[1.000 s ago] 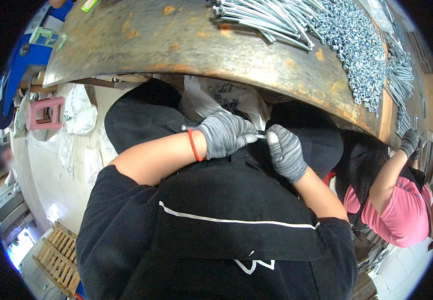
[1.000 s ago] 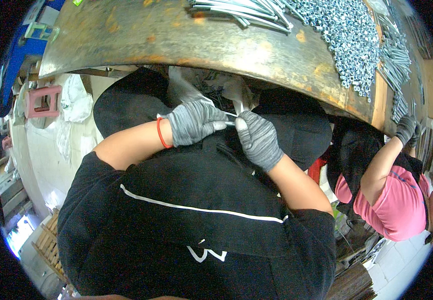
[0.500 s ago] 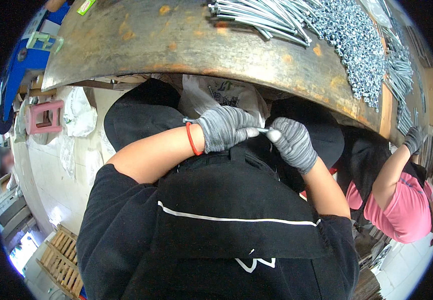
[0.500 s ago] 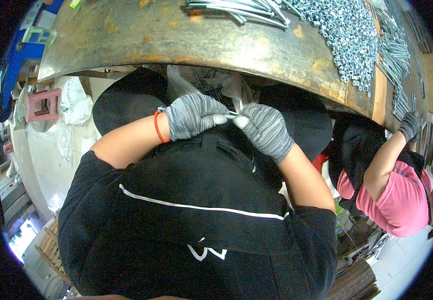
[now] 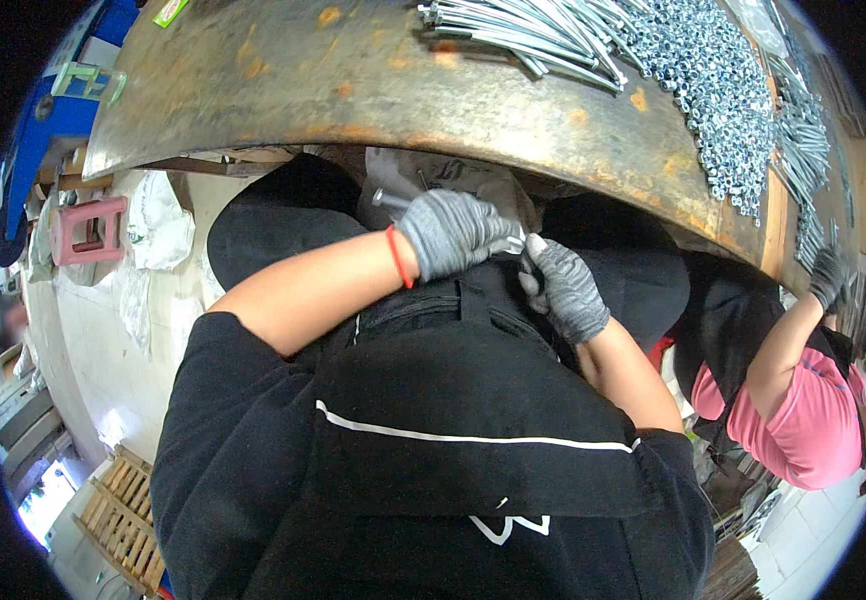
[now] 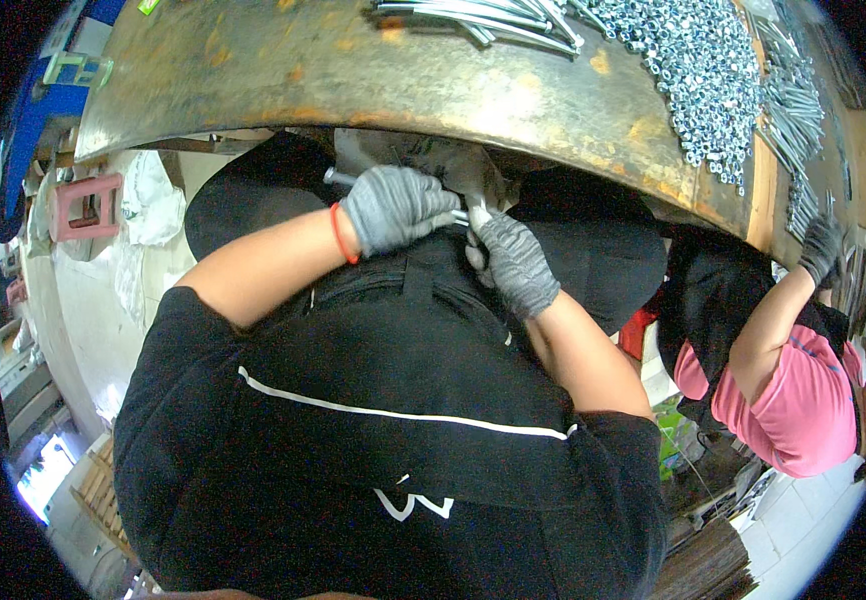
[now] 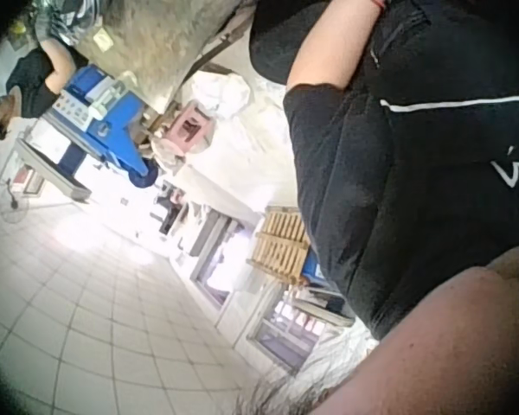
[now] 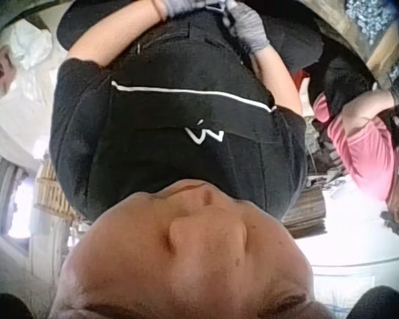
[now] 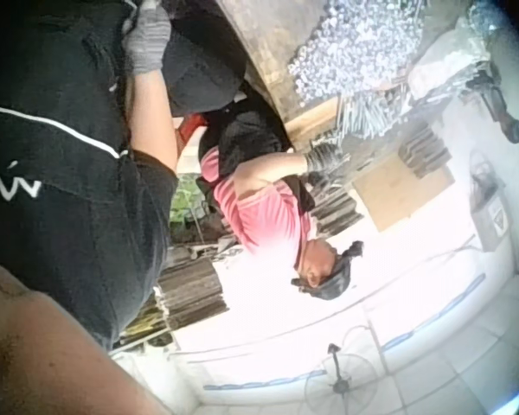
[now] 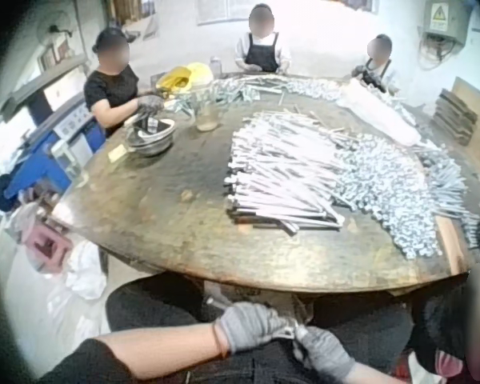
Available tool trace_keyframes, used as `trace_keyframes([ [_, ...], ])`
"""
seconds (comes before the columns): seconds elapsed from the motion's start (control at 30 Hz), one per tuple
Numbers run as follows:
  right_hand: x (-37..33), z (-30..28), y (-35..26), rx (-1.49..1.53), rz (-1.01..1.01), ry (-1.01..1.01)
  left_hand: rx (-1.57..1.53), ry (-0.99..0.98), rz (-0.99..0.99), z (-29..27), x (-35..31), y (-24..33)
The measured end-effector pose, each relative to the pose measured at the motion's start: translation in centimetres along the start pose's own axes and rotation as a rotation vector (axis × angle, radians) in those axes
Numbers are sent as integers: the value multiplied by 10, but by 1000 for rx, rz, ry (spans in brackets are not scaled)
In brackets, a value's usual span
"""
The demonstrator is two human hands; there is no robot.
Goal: The person repeatedly picks up bolts and nuts from a table and screws them together by hand. They place the assembled fasteners into a pile on the table. At one point, they open a plastic bag and pour additional bolts onto the table before resuming assembly.
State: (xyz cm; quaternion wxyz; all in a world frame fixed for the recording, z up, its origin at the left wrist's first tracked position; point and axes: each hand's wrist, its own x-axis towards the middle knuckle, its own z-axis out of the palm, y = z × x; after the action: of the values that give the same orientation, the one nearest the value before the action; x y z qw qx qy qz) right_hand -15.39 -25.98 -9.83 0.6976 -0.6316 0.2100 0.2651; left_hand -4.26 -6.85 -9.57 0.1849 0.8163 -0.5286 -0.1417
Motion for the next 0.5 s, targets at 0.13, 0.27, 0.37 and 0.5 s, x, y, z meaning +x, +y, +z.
trace_keyframes([
  [0.13, 16, 13, -2, -529, -250, 336, 208, -2, -41, 89, 41, -92],
  [0.27, 5, -1, -18, -633, -395, 388, -101, -37, -311, 141, 52, -117],
  [0.37, -4, -33, -28, -532, -496, 537, -337, -825, -300, 147, 35, -101],
  [0.5, 5, -84, -52, -425, -532, 759, -762, -603, -264, 68, 22, -47],
])
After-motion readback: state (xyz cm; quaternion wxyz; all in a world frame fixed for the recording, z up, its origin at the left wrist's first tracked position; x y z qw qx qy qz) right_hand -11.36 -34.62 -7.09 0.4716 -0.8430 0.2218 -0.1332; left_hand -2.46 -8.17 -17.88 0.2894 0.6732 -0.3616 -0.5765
